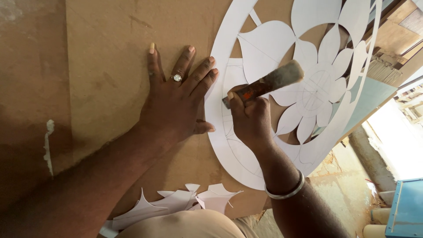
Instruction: Cutting out a decorative floral stencil pattern from a white material using a chisel-like tool on a backing board.
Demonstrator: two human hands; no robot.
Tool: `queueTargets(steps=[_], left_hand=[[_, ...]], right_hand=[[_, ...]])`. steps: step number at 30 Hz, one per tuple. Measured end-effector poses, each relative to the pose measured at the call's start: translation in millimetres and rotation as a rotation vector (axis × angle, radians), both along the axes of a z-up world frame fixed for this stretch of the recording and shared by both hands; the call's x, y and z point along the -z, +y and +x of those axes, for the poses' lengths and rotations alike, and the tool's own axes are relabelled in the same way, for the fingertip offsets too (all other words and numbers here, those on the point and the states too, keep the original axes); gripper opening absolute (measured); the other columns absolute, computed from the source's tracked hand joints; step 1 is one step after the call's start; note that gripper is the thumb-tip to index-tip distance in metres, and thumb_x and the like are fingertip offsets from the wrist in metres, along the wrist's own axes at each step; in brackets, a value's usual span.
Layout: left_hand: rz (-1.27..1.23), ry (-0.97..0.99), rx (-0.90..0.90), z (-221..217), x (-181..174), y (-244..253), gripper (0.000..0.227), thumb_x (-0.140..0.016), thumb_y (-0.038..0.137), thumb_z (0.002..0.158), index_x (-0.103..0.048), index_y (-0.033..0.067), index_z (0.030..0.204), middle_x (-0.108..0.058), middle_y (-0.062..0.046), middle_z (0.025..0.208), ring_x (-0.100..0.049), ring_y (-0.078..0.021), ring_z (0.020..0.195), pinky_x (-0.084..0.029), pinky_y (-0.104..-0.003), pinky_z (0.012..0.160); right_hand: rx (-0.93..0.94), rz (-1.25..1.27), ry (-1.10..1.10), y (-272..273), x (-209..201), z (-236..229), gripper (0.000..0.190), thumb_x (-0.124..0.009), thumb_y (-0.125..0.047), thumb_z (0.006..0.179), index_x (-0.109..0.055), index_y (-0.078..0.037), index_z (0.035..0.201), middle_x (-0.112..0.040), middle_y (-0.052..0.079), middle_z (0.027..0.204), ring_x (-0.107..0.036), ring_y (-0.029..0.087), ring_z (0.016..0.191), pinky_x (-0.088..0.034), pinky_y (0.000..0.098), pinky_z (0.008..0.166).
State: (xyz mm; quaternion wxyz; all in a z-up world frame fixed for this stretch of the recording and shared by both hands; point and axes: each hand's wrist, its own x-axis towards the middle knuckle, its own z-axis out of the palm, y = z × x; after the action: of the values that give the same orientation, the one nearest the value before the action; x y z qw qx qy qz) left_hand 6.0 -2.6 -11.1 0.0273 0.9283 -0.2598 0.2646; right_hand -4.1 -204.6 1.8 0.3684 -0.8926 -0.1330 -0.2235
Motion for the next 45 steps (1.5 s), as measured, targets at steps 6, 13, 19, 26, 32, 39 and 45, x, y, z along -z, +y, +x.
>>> queueTargets(steps=[6,13,19,26,32,39,45], left_hand=[[0.010,-0.028,0.002,1,3,1,0.119,-0.059,0.086,0.067,-0.034,0.0155,0.160,-0.022,-0.003,0.171,-0.013,-0.0337,0.157,-0.001,-0.083,0.111],[-0.007,-0.050,0.010,1,5,2,0.120,-0.060,0.086,0.066,-0.036,0.0166,0.161,-0.025,-0.002,0.171,-0.015,-0.0335,0.158,-0.001,-0.082,0.113],[-0.016,-0.064,0.010,2,7,1,0.120,-0.062,0.086,0.066,-0.038,0.0160,0.160,-0.027,-0.002,0.171,-0.016,-0.0335,0.158,-0.001,-0.082,0.113],[-0.062,-0.054,0.035,3,9,1,0.120,-0.063,0.084,0.065,-0.038,0.0168,0.160,-0.027,-0.002,0.170,-0.016,-0.0331,0.158,0.001,-0.081,0.115],[-0.074,-0.048,0.044,2,8,1,0.121,-0.065,0.084,0.063,-0.038,0.0163,0.160,-0.028,-0.003,0.170,-0.016,-0.0328,0.158,0.002,-0.081,0.115],[-0.126,-0.075,0.083,3,11,3,0.121,-0.070,0.082,0.062,-0.043,0.0143,0.158,-0.033,-0.005,0.169,-0.019,-0.0343,0.158,0.001,-0.081,0.116],[-0.148,-0.110,0.097,0,8,3,0.118,-0.072,0.079,0.059,-0.049,0.0115,0.153,-0.039,-0.006,0.165,-0.025,-0.0355,0.156,-0.002,-0.082,0.114]], right_hand=[[-0.063,-0.016,-0.044,-3,3,-3,0.017,-0.058,-0.008,0.102,-0.069,0.004,0.098,-0.073,0.008,0.079,-0.069,0.012,0.070,-0.056,0.0284,0.063],[-0.057,-0.011,-0.014,-8,9,-7,0.016,-0.058,-0.008,0.100,-0.070,0.004,0.100,-0.072,0.008,0.076,-0.066,0.013,0.067,-0.054,0.0293,0.062],[-0.136,-0.031,-0.029,-12,11,-11,0.015,-0.059,-0.007,0.102,-0.069,0.004,0.099,-0.072,0.008,0.081,-0.067,0.013,0.073,-0.055,0.0293,0.067],[-0.091,-0.074,-0.006,-15,14,-13,0.016,-0.062,-0.011,0.100,-0.070,0.003,0.098,-0.072,0.008,0.077,-0.067,0.014,0.068,-0.055,0.0303,0.063],[-0.116,-0.111,-0.009,-18,14,-15,0.019,-0.062,-0.013,0.101,-0.070,0.003,0.094,-0.067,0.008,0.070,-0.062,0.014,0.064,-0.053,0.0315,0.061],[-0.160,-0.114,0.008,-26,19,-12,0.020,-0.064,-0.012,0.102,-0.070,0.004,0.091,-0.066,0.009,0.068,-0.062,0.015,0.062,-0.052,0.0312,0.060],[-0.184,-0.182,-0.114,-24,21,-15,0.020,-0.064,-0.010,0.101,-0.069,0.004,0.087,-0.072,0.010,0.076,-0.068,0.016,0.064,-0.054,0.0304,0.062]])
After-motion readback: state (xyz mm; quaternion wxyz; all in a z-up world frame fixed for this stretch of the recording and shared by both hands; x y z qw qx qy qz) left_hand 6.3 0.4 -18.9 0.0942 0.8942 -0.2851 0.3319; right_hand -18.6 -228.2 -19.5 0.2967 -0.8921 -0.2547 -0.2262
